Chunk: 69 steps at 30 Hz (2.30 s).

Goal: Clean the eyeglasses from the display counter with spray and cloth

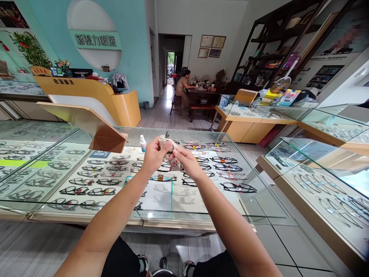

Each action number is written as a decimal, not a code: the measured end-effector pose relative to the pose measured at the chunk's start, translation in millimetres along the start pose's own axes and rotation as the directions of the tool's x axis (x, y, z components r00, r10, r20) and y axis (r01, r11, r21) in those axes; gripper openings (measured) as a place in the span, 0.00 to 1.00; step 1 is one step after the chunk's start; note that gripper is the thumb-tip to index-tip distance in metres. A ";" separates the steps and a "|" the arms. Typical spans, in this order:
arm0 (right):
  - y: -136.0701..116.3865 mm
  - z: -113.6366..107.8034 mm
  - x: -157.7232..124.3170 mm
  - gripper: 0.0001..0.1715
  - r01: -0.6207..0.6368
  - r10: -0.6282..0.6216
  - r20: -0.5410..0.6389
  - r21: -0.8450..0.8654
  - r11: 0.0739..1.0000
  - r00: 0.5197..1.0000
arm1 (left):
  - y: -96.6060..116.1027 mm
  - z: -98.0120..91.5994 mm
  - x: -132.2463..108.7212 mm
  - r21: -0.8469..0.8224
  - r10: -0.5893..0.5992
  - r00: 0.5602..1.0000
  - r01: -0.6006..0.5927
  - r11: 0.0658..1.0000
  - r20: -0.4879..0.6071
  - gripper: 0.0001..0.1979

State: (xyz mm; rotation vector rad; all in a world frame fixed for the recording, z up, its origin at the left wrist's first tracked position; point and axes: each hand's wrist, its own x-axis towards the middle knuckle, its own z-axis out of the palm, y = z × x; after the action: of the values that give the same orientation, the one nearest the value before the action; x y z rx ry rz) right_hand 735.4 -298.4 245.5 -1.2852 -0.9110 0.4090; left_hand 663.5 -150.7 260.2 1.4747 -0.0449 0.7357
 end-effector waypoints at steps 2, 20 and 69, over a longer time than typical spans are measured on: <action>-0.2 0.6 -1.1 0.35 -0.013 0.013 0.010 0.002 1.000 1.000 | -1.6 -1.2 1.2 0.013 0.025 0.998 -0.024 1.000 -0.056 0.28; 3.5 3.0 -0.8 0.29 -0.045 0.044 0.022 0.051 0.998 0.999 | -0.4 -0.4 1.5 0.017 0.034 0.998 -0.033 0.999 -0.059 0.28; -37.5 -44.6 -2.6 0.23 0.062 -0.055 0.047 -0.162 0.985 0.997 | -9.2 -16.6 -1.1 0.661 0.613 0.731 -0.622 0.420 0.300 0.38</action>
State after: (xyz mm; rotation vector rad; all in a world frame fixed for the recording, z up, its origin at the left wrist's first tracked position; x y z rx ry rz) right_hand 760.0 -339.1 279.3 -1.3999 -1.0327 0.3209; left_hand 660.3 -135.5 249.3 2.2899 -0.3710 1.4840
